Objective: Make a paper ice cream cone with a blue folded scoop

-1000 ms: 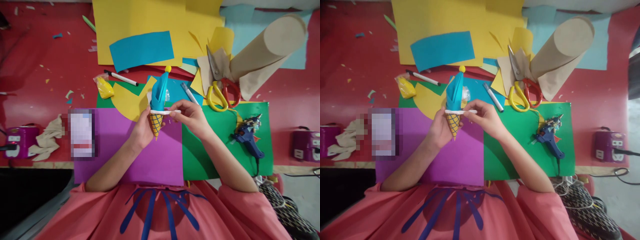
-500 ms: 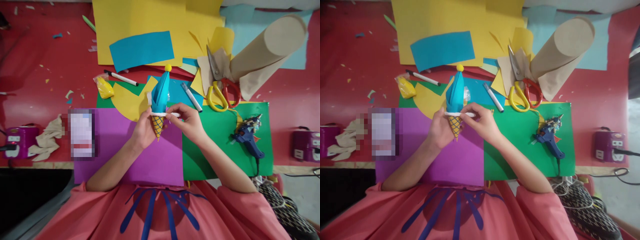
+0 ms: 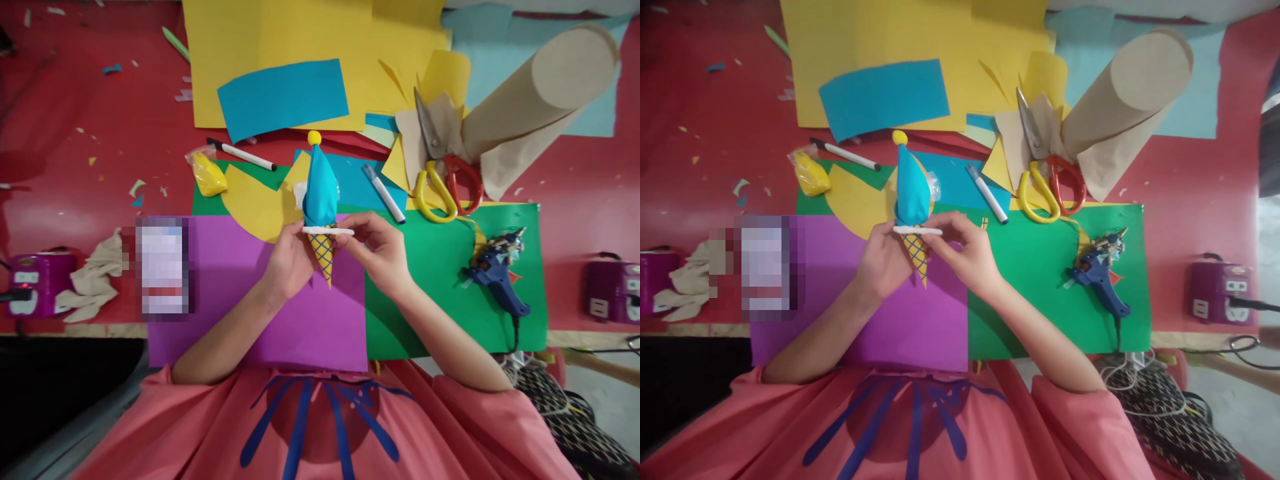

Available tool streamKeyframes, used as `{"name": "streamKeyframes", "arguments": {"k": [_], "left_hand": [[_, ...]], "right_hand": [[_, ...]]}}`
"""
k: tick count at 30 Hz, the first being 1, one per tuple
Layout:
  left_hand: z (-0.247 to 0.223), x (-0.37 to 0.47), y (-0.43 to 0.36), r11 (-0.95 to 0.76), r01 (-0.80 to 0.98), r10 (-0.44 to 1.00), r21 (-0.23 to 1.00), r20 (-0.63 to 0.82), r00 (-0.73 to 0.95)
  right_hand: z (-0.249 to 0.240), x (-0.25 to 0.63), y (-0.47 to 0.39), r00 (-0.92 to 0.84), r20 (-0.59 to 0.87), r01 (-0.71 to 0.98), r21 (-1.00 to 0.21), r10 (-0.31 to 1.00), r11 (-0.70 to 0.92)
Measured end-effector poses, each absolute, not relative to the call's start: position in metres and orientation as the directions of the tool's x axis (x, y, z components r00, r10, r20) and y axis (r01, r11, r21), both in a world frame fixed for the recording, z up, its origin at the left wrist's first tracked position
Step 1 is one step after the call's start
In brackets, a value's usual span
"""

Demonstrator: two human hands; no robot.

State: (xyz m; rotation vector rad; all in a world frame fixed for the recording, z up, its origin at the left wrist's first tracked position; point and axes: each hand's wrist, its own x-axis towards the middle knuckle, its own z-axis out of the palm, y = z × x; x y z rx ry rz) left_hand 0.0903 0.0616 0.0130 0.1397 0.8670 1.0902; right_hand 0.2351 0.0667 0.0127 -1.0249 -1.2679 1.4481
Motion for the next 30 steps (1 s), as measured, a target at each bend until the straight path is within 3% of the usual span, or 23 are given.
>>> {"name": "streamKeyframes", "arguments": {"k": [5,11,24,30], "left_hand": [[0.0092,0.0902,0.0590,0.499,-0.689,0.827,0.526,-0.527,0.196],[0.0061,0.0943,0.0561,0.503,-0.639,0.799,0.582,-0.595,0.087],[0.0085,0.0928,0.0584,0.530,-0.616,0.764,0.583,-0.643,0.049],[0.0084,0.0947,0.0571,0.487,-0.638,0.788,0.596,-0.616,0.026]], "right_hand": [[0.0125,0.2345,0.0660,-0.212,0.014,-0.047,-0.999,0.977,0.004],[0.0128,0.2338,0.0690,-0.196,-0.002,0.003,-1.000,0.981,-0.001],[0.0099,0.2344,0.0703,-0.203,-0.040,-0.172,-0.982,0.978,-0.076],[0.0115,0.2334,0.0694,-0.200,-0.060,-0.125,-0.988,0.978,-0.087]]}}
